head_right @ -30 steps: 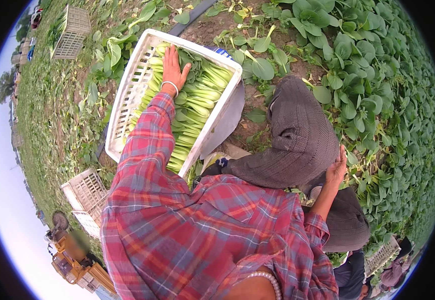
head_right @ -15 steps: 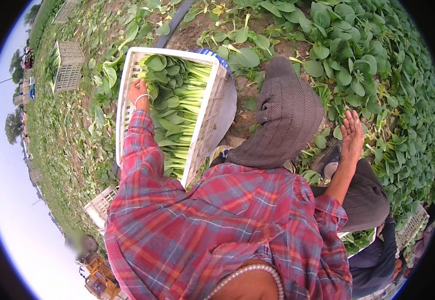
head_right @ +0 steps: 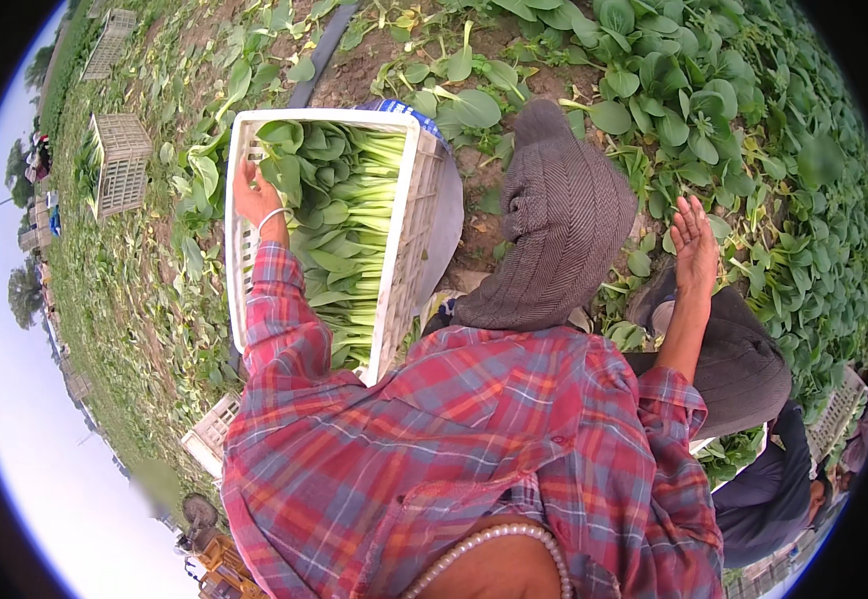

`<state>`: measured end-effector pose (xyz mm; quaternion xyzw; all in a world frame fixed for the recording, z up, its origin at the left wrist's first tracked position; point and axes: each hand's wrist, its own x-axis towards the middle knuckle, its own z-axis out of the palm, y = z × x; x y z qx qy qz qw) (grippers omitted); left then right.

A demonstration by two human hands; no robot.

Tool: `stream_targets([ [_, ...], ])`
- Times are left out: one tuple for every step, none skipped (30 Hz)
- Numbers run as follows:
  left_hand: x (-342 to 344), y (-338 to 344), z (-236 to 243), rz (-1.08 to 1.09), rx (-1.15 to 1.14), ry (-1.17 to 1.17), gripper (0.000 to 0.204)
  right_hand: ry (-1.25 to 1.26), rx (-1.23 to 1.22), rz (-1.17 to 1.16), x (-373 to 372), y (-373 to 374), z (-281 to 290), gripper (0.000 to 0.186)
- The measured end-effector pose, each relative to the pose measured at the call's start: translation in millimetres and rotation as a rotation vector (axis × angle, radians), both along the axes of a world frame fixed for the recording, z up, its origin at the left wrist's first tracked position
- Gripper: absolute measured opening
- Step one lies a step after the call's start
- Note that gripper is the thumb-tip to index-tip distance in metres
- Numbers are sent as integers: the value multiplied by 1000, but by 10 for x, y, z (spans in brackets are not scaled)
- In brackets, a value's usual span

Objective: The person harvests leafy green vegetables in a field using a knife to cut the stems, then places the harvested bunches into a white plastic crate. The person repeats this process multiple times, filling the crate with the vegetables.

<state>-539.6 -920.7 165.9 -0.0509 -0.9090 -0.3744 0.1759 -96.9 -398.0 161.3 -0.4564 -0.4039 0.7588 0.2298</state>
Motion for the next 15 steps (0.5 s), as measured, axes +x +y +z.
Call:
stream_targets([
  [66, 217, 219, -105, 75, 68, 37, -5, 5, -9, 27, 7, 0, 48],
  [48, 286, 327, -293, -87, 121, 39, -1, -2, -7, 38, -3, -22, 48],
  [84, 457, 382, -419, -118, 79, 47, -18, -12, 2, 12, -24, 1, 47],
  [99, 494, 278, -483, -169, 42, 52, -36, -20, 2, -3, -65, 5, 46],
  [122, 568, 98, -561, -207, 10, 57, -56, -15, -13, -27, -73, 66, 46],
  [171, 533, -100, -565, -319, -53, 62, -44, -13, 1, -59, -86, 154, 44],
  [183, 471, -314, -544, -502, 9, 63, -40, 1, -4, -91, -114, 261, 43],
  [196, 447, -454, -533, -519, 21, 62, -57, 49, -4, -100, -118, 453, 42],
  [185, 379, -587, -530, -510, 20, 63, -68, 90, 4, -136, -109, 647, 41],
  [149, 216, -778, -573, -575, 82, 65, -74, 141, 31, -187, -86, 906, 40],
  [178, 260, -872, -562, -586, 75, 65, -83, 177, 58, -169, -49, 1208, 39],
  [150, 240, -935, -562, -611, 88, 66, -120, 297, 129, -118, 46, 1520, 41],
  [125, 170, -937, -552, -652, 107, 67, -149, 401, 207, -45, 157, 1784, 43],
  [129, 128, -885, -568, -678, 81, 66, -223, 577, 251, 69, 317, 2016, 42],
  [81, 105, -791, -579, -704, 63, 66, -298, 755, 292, 174, 517, 2182, 42],
])
